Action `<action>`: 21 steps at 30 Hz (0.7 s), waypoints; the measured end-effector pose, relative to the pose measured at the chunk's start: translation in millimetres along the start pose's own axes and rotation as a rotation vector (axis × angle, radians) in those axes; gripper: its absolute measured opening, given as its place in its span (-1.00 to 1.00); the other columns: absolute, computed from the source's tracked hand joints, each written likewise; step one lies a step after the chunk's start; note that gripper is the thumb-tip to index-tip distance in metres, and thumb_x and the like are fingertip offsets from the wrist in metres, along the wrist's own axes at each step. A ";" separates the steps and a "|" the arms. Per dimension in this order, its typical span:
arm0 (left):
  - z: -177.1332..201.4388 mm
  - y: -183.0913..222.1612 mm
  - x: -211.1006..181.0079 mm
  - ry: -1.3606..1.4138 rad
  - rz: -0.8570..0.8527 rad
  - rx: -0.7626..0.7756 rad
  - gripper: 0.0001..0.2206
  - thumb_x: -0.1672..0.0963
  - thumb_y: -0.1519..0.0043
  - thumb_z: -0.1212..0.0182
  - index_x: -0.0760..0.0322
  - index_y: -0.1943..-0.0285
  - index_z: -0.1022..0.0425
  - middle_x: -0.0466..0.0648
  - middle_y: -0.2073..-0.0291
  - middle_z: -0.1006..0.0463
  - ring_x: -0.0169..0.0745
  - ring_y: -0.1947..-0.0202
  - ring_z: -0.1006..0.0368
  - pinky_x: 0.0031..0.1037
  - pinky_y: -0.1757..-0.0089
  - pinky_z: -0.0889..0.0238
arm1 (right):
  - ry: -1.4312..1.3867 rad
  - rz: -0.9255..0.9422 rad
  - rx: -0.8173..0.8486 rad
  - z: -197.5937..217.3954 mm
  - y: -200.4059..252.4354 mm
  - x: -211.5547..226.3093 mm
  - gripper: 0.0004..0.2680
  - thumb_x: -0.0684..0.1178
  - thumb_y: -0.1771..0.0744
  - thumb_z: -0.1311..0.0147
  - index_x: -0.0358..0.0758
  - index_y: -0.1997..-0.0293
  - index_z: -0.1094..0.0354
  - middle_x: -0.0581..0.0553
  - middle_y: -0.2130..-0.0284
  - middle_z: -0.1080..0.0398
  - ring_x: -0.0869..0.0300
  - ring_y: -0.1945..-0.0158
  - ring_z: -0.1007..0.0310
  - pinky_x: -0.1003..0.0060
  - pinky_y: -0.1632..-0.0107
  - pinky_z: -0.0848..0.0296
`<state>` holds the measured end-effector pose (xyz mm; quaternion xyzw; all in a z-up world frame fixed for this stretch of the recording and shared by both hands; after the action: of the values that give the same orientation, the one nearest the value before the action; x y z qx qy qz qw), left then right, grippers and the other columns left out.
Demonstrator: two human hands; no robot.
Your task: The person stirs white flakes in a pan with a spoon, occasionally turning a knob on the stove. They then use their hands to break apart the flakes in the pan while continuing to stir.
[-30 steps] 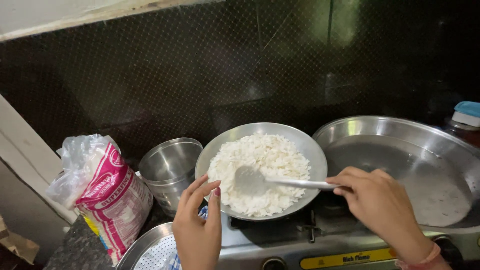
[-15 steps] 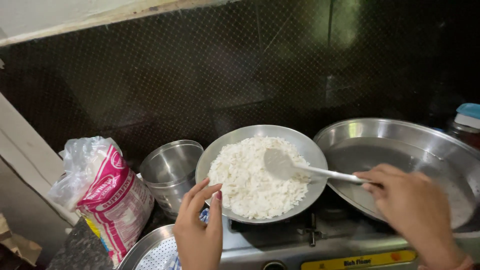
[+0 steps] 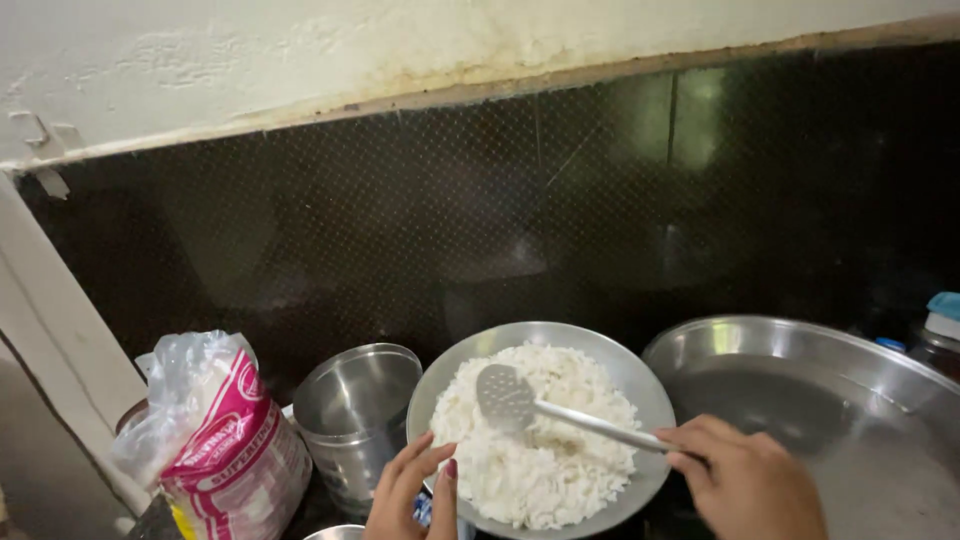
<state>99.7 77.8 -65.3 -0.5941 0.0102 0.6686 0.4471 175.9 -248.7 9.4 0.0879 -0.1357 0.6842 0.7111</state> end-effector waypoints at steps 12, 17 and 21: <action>-11.4 -23.6 29.8 -0.009 0.023 0.050 -0.79 0.16 -0.07 -0.38 0.03 0.12 -0.75 0.03 -0.02 -0.63 -0.08 -0.12 -0.57 -0.22 -0.09 -0.42 | 0.010 -0.132 -0.136 -1.8 -5.3 14.5 -0.80 0.13 -0.35 -0.08 0.35 -0.05 -0.55 0.36 0.16 -0.58 0.18 0.21 -0.55 0.30 -0.01 -0.54; -2.6 -24.0 3.0 0.003 0.076 0.155 -0.82 0.12 -0.11 -0.41 0.01 0.12 -0.76 -0.02 -0.08 -0.63 -0.11 -0.15 -0.53 -0.24 -0.09 -0.39 | 0.055 -0.040 -0.432 -10.2 -13.8 14.8 -0.82 0.10 -0.34 -0.07 0.26 0.00 -0.56 0.32 0.19 -0.56 0.28 0.25 -0.55 0.29 0.01 -0.48; 9.4 -21.6 -6.8 0.056 0.068 0.159 -0.80 0.15 -0.10 -0.36 0.03 0.12 -0.76 -0.06 -0.07 -0.66 -0.13 -0.18 -0.51 -0.27 -0.12 -0.33 | 0.063 0.100 -0.383 -12.0 1.0 44.3 -0.81 0.06 -0.32 -0.08 0.30 0.04 -0.57 0.33 0.22 -0.57 0.22 0.26 -0.50 0.33 0.07 -0.46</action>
<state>104.8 91.9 -45.9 -0.5745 0.0959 0.6635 0.4695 177.0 -202.9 11.8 -0.0774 -0.2452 0.6828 0.6839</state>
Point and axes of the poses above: each hand's wrist, its own y-axis away from the middle knuckle, its own z-axis out of the back of the hand, x = y × z, the point moved 5 cm from there along -y, towards the middle knuckle
